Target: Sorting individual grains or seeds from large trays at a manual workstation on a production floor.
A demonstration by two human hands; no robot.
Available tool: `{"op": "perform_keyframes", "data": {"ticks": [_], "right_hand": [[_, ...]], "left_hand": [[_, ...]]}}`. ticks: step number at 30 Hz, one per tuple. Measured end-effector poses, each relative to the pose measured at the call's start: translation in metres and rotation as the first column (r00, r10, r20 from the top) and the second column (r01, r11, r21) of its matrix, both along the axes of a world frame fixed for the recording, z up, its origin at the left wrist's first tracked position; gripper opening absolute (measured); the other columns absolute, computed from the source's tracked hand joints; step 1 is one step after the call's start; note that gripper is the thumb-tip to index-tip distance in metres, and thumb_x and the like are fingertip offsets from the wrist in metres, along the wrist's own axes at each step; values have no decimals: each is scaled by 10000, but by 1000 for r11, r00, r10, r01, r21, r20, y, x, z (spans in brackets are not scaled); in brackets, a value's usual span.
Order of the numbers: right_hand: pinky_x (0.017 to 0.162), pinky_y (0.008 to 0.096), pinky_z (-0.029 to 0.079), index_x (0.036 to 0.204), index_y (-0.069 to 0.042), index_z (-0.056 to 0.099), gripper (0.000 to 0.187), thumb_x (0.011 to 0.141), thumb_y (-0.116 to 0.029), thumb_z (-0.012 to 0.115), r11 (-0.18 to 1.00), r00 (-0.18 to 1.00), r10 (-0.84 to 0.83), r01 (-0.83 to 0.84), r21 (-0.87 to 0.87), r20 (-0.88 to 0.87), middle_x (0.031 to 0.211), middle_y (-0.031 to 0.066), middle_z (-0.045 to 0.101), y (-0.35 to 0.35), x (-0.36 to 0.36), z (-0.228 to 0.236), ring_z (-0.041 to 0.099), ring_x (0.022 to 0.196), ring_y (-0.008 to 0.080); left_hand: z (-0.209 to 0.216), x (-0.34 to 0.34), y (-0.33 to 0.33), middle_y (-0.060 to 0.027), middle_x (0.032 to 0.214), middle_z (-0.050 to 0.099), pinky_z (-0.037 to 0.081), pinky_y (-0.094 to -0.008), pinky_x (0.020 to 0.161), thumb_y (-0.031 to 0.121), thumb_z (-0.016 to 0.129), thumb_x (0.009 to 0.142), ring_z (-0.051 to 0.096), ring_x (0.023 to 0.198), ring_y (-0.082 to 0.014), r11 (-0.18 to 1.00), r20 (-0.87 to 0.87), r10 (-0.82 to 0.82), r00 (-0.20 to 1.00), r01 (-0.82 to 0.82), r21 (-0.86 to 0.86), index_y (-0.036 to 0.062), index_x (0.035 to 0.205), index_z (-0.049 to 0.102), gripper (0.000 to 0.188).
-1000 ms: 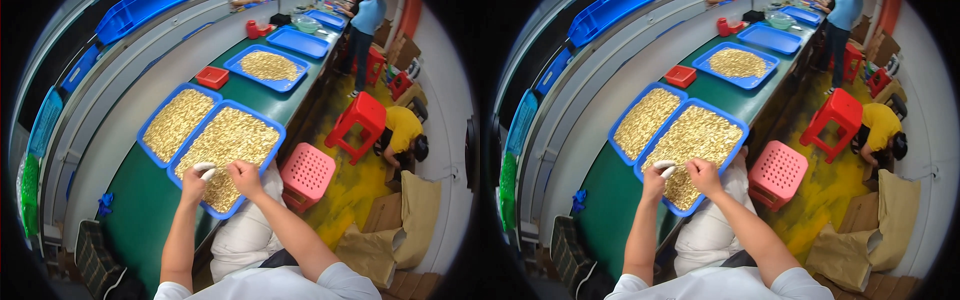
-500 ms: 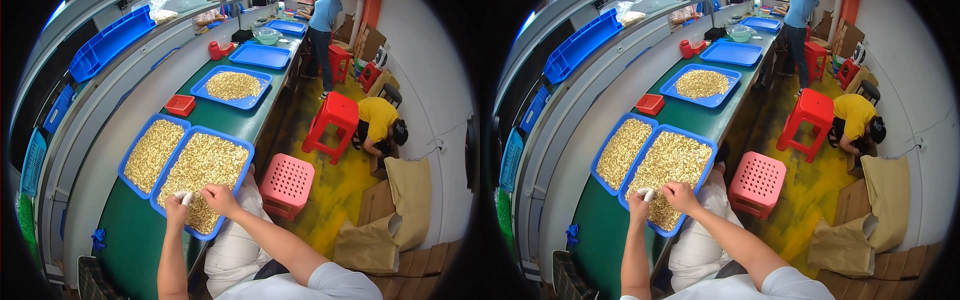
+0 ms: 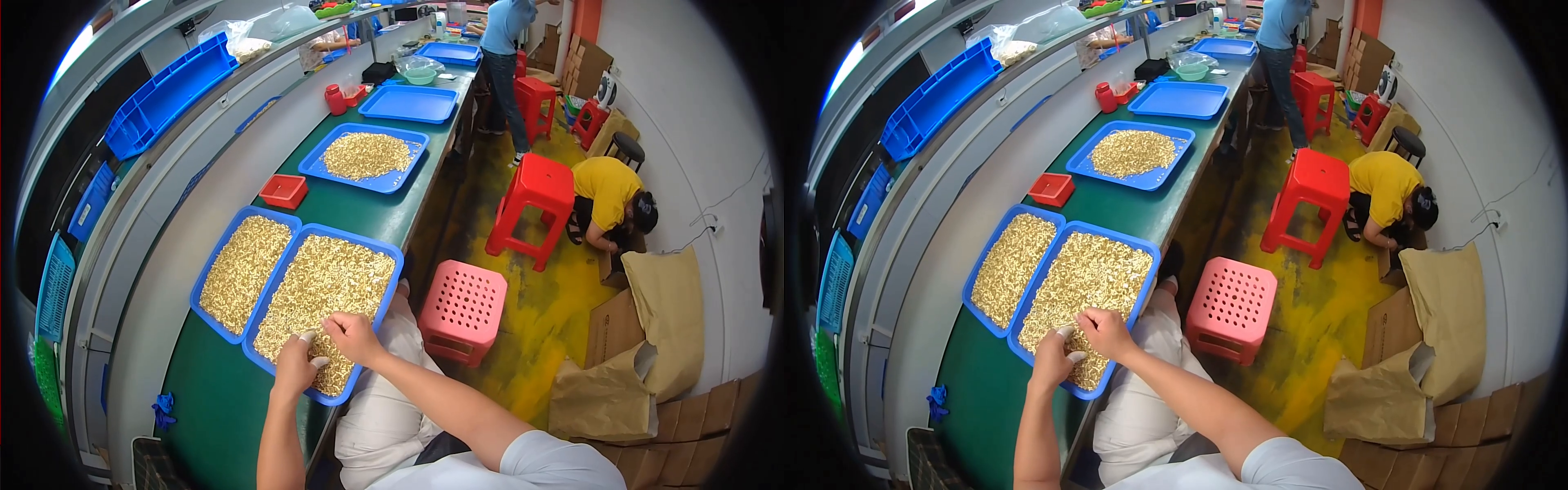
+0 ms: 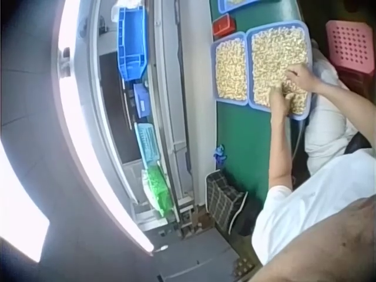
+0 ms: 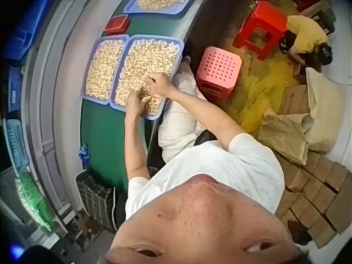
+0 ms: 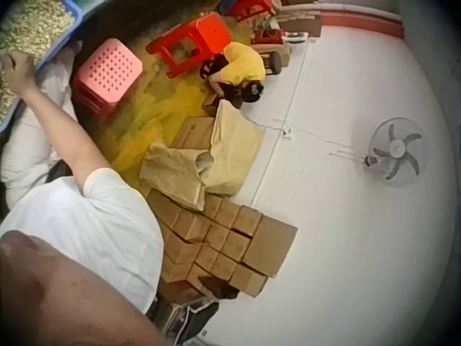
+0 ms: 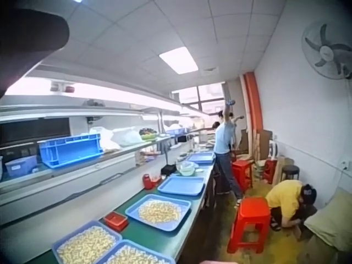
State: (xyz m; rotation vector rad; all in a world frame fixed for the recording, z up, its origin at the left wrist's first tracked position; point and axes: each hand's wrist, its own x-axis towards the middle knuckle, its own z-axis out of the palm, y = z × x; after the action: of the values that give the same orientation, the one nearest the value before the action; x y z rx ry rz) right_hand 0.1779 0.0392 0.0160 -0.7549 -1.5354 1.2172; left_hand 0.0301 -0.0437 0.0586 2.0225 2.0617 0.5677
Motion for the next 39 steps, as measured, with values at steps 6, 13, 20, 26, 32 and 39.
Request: {"op": "perform_keyframes", "data": {"ticks": [6,13,20,26,32,39], "right_hand": [[499,376,383,731,21,579,297,944,-180,629,1000,999,17,-17,11,32,586,175,506,1,0,-4,424,491,224],[484,350,358,702,23,556,350,956,-204,635,1000,1000,6,-6,-1,8,549,116,479,-2,2,-1,400,505,132],[497,364,362,697,23,523,335,947,-173,629,999,999,33,-32,-20,8,560,142,452,-1,0,-2,374,507,177],[498,364,364,696,22,520,334,947,-169,628,999,999,34,-34,-21,-18,559,139,450,-1,0,-3,367,510,175],[496,369,370,697,21,531,321,939,-165,631,999,999,47,-47,-7,4,565,151,474,0,0,-6,398,497,192],[502,355,373,707,24,556,294,930,-149,634,998,998,54,-55,16,37,575,139,483,-1,0,-3,414,509,173]], "left_hand": [[-11,-3,8,-146,853,675,508,-401,689,73,794,746,643,737,-326,999,65,50,997,-51,-1,41,932,740,197],[-19,-8,8,-59,788,687,498,-288,638,10,766,792,644,717,-155,953,428,168,888,-257,158,20,876,732,91],[-25,-12,11,-66,860,710,542,-257,713,-47,696,864,665,748,-141,949,950,54,308,-313,48,-6,953,690,98],[-20,-8,12,-71,858,713,539,-261,721,-47,692,864,669,759,-141,944,931,122,343,-331,-1,-1,965,686,111],[-26,-18,10,-72,868,713,549,-256,722,-48,690,866,679,763,-143,953,928,120,354,-303,-7,-5,966,684,110],[-14,-19,10,-64,852,706,552,-257,703,-44,693,868,668,744,-132,953,828,177,532,-302,-10,-16,957,685,93]]}}
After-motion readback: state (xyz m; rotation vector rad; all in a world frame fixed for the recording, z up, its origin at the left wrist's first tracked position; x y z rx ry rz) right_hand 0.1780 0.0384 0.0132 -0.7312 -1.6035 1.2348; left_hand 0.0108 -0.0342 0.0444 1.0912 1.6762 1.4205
